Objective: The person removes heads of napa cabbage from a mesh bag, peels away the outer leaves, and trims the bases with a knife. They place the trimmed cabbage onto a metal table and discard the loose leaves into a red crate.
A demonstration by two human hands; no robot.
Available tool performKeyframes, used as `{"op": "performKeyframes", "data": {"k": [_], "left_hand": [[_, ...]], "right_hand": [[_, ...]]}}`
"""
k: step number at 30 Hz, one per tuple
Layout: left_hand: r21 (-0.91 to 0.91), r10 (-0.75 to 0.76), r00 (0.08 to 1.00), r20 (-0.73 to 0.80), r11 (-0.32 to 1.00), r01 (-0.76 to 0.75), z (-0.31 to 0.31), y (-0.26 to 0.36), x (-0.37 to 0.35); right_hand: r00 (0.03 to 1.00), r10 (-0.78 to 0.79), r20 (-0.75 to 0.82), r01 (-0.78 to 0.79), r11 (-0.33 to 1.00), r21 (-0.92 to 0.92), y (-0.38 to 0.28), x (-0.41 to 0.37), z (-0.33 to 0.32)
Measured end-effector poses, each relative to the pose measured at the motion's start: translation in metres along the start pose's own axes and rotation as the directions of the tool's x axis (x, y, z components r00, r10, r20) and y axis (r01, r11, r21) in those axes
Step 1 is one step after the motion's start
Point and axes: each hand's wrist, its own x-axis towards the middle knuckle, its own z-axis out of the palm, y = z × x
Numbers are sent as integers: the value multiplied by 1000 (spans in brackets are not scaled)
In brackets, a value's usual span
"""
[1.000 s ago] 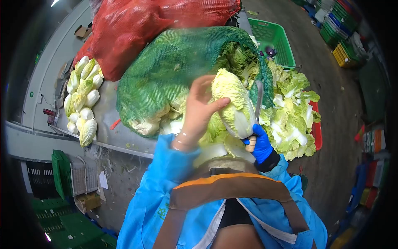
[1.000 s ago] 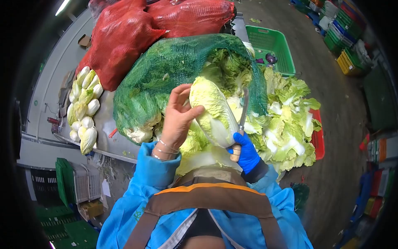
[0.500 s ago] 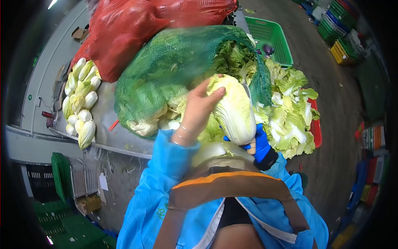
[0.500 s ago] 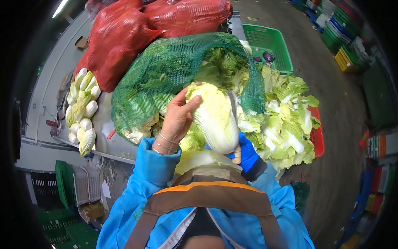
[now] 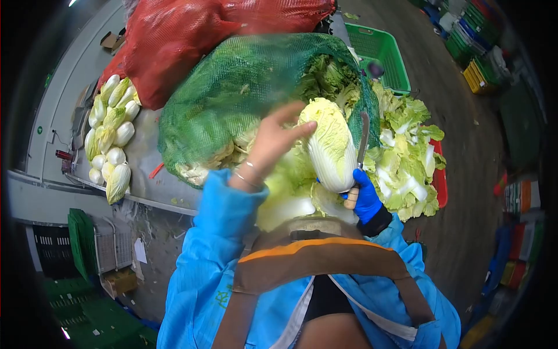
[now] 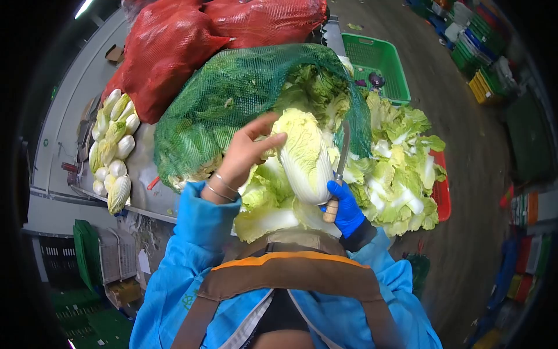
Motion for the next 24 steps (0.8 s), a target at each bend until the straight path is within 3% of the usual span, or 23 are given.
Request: {"op": "performKeyframes", "data": {"k": [1, 2, 4, 5, 6, 7, 8, 9, 10, 11, 12, 14, 15, 16, 17, 18, 19, 20, 22, 23, 24], "left_hand": [[77, 215, 972, -97, 975, -208, 6, -8, 1], [79, 221, 971, -93, 974, -214, 5, -14, -1], [509, 569, 790, -228, 761, -401, 5, -16, -9], [419, 661, 707, -249, 732, -537, 5, -21, -9], [412, 661, 709, -246, 734, -541, 2, -22, -13], [-220, 390, 900, -197, 877, -428, -3, -22, -22], [-737, 166, 985, 45, 671, -79, -8, -21, -31], [-696, 202, 924, 325, 712, 89, -13, -19, -37], [-609, 220, 788, 576, 758, 234, -15, -19, -44], [-339, 114, 731, 672, 926, 167, -3, -23, -55], [-38, -21, 687, 726, 997, 70, 14, -31, -63], [202, -138, 609, 781, 979, -37, 32, -49, -63], [442, -226, 790, 570, 895, -63, 31, -55, -52], [394, -212, 877, 431, 919, 28, 23, -48, -40], [139, -104, 962, 254, 988, 70, 14, -56, -27], [-334, -145, 972, 185, 921, 201, 9, -37, -20], [-460, -169, 965, 200, 853, 244, 7, -14, -21], [-466, -176, 966, 189, 850, 246, 15, -9, -20], [-677, -40, 991, 127, 727, 116, 31, 0, -8], [-786, 47, 967, 251, 593, 175, 22, -2, -3], [-782, 54, 965, 256, 598, 174, 21, -5, -3]], "right_hand": [[997, -73, 36, 75, 995, -68, -5, -2, 10], [996, -80, 37, 82, 994, -67, -10, -4, 19], [996, -44, -81, 39, 997, -72, -15, -10, 30], [995, -48, -91, 42, 997, -71, -15, -10, 28], [995, -17, -101, 17, 1000, 2, -14, -7, 23], [994, 15, -109, -6, 997, 76, -13, -4, 18], [993, 10, -117, -1, 997, 78, -11, -2, 12], [994, 23, -111, -10, 993, 115, -7, 1, 6], [994, 36, -100, -21, 988, 150, -4, 4, 1], [994, 65, -87, -42, 970, 238, 2, 11, 2], [994, 69, -89, -46, 971, 236, -2, 10, 11], [929, 45, 368, -226, 856, 465, -19, 6, 34], [968, 56, 247, -168, 871, 462, -18, 7, 19], [967, 56, 248, -168, 871, 462, -23, 3, 31], [980, -182, 83, 182, 983, 5, -32, -5, 45], [890, -454, 53, 420, 767, -485, -38, -8, 59], [762, -624, 176, 552, 483, -680, -38, -6, 66], [770, -612, 180, 547, 488, -680, -39, -10, 67], [819, -562, 117, 509, 618, -600, -48, -15, 64], [874, -486, -19, 416, 766, -489, -54, -19, 65], [869, -494, -18, 425, 764, -486, -51, -16, 54]]}}
